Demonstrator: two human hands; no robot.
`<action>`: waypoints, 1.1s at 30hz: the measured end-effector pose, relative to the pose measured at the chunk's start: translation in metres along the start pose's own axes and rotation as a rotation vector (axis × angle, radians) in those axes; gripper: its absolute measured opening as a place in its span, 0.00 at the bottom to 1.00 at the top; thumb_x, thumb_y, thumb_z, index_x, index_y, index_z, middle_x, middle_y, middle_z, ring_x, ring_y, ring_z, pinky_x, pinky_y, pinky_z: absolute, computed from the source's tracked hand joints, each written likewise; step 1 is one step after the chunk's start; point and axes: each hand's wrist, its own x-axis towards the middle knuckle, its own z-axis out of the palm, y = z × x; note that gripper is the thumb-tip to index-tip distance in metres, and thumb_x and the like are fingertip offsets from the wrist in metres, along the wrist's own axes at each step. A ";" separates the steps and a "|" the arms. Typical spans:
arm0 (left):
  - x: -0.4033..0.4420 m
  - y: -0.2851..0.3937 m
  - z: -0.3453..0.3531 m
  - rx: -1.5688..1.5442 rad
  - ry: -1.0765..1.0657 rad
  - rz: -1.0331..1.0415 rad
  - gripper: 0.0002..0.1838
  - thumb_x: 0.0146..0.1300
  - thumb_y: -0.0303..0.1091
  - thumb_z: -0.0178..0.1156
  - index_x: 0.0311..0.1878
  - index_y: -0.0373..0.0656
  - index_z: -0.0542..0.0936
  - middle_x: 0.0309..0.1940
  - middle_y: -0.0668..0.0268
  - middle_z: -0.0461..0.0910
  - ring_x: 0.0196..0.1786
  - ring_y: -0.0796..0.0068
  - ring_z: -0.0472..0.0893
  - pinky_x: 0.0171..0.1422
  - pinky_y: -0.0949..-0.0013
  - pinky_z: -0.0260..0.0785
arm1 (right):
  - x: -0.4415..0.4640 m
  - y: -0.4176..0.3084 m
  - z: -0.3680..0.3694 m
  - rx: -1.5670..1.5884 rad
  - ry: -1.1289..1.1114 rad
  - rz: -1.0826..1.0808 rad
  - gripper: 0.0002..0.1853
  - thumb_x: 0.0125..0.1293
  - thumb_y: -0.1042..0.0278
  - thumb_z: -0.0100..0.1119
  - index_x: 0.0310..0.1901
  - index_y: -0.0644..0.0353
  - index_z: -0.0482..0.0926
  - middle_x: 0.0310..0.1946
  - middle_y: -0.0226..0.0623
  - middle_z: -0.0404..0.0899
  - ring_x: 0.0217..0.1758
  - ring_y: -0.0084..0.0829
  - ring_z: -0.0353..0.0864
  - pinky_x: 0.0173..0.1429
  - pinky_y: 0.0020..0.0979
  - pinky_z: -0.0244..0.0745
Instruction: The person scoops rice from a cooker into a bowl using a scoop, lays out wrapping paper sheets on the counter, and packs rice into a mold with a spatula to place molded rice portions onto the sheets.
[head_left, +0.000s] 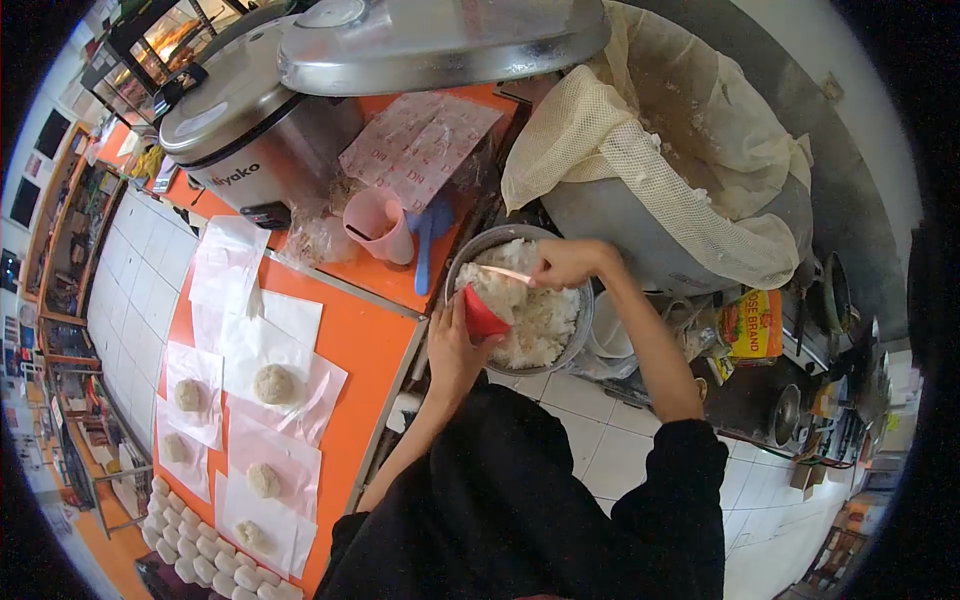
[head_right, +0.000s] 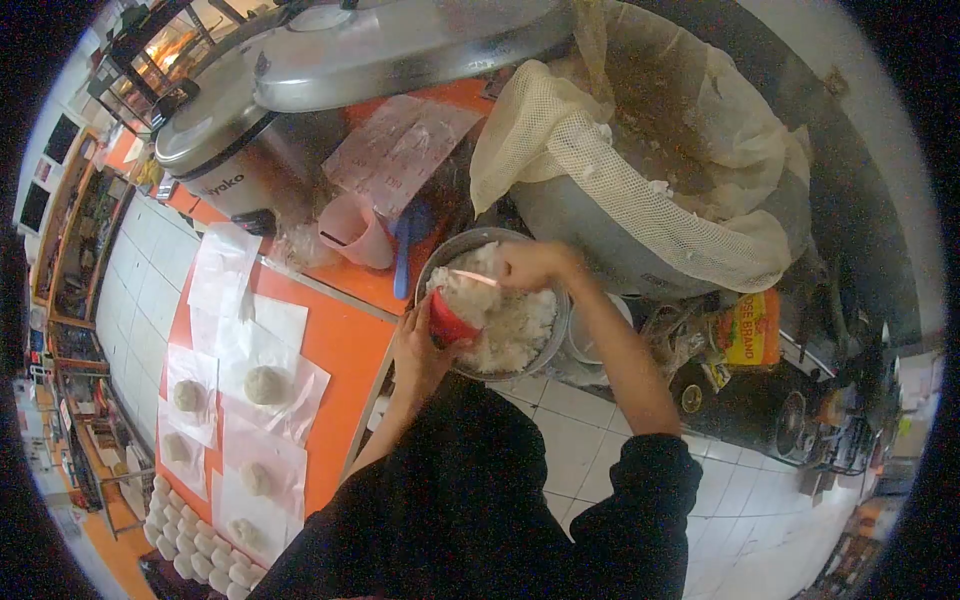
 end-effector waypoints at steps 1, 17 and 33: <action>0.001 -0.002 -0.001 -0.017 -0.025 0.001 0.45 0.35 0.39 0.74 0.59 0.32 0.65 0.52 0.49 0.73 0.53 0.49 0.71 0.59 0.58 0.63 | -0.009 0.004 0.008 0.079 0.015 0.016 0.17 0.63 0.61 0.54 0.20 0.62 0.76 0.12 0.24 0.67 0.12 0.16 0.62 0.14 0.23 0.56; 0.017 -0.008 -0.025 -0.081 -0.198 0.113 0.47 0.31 0.34 0.76 0.61 0.39 0.67 0.49 0.49 0.74 0.52 0.50 0.73 0.57 0.58 0.67 | -0.047 -0.037 0.182 0.425 0.793 -0.058 0.13 0.63 0.69 0.51 0.46 0.66 0.76 0.27 0.54 0.77 0.27 0.46 0.78 0.35 0.39 0.70; 0.018 -0.018 -0.021 -0.001 -0.169 0.115 0.48 0.28 0.41 0.77 0.58 0.36 0.70 0.51 0.51 0.72 0.56 0.52 0.70 0.59 0.55 0.63 | -0.074 -0.016 0.158 0.393 0.699 0.018 0.13 0.64 0.67 0.52 0.46 0.66 0.77 0.25 0.48 0.79 0.28 0.38 0.81 0.37 0.38 0.74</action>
